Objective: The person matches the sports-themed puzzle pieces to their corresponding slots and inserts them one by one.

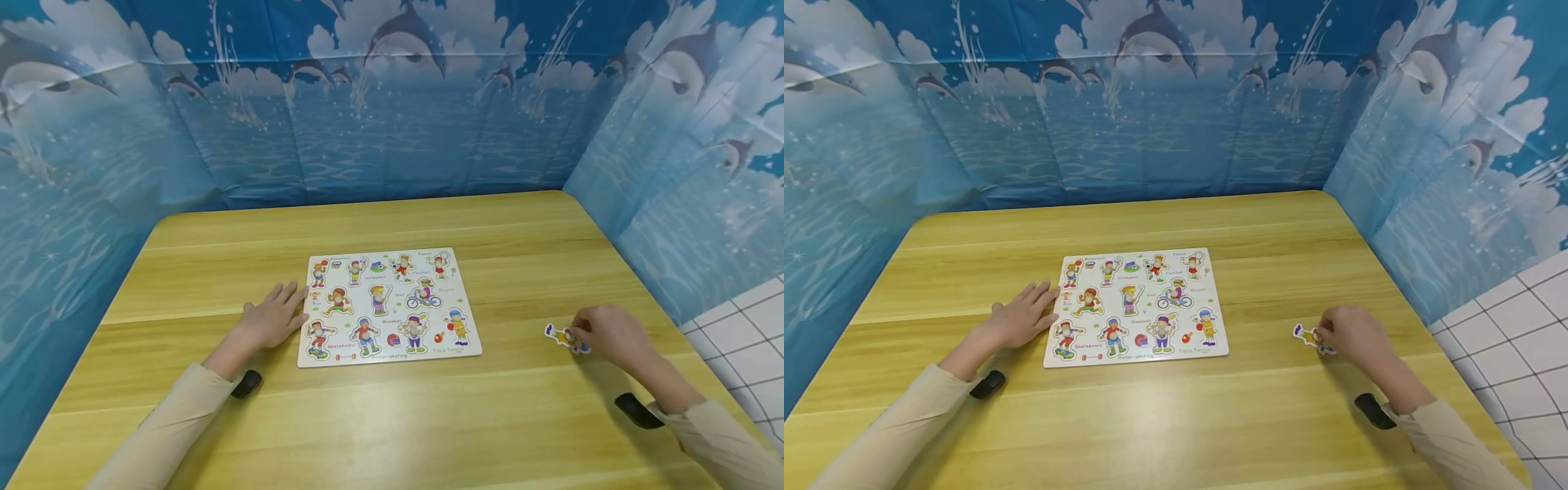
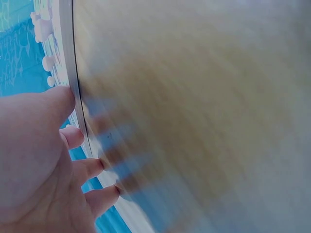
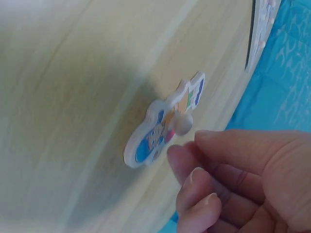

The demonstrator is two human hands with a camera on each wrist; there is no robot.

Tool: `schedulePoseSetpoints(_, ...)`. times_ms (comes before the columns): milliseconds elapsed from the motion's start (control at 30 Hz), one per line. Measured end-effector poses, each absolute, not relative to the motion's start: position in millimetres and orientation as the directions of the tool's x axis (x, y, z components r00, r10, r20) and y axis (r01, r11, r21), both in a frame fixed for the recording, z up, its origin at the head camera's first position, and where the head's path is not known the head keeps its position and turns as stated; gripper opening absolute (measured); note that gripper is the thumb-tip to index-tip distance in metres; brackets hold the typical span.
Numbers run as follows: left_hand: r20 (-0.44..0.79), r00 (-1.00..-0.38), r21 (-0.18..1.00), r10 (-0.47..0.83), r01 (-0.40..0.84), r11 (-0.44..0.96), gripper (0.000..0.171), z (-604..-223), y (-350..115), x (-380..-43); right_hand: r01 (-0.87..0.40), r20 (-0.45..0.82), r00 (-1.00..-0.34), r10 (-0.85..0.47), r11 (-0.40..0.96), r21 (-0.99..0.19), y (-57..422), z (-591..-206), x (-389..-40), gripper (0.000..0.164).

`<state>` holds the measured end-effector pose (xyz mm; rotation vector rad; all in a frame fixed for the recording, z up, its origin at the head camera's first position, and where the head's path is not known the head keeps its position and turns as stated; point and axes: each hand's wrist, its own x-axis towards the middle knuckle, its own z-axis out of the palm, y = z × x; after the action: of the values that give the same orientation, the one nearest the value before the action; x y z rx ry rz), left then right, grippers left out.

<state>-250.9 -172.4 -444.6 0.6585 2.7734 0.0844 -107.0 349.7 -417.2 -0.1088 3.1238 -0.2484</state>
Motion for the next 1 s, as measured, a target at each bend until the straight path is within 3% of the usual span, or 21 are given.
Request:
schedulePoseSetpoints(467,-0.261,-0.856,0.122,0.446,0.429,0.895,0.060,-444,-172,-252,-0.026,0.000,-1.000,-0.027,0.968,-0.248,344,-428,-108,0.012)
schedulePoseSetpoints(1000,-0.258,-0.863,0.114,0.434,0.419,0.901,0.060,-446,-172,-249,-0.079,0.066,-0.996,-0.068,0.979,-0.189,342,-431,-112,0.009)
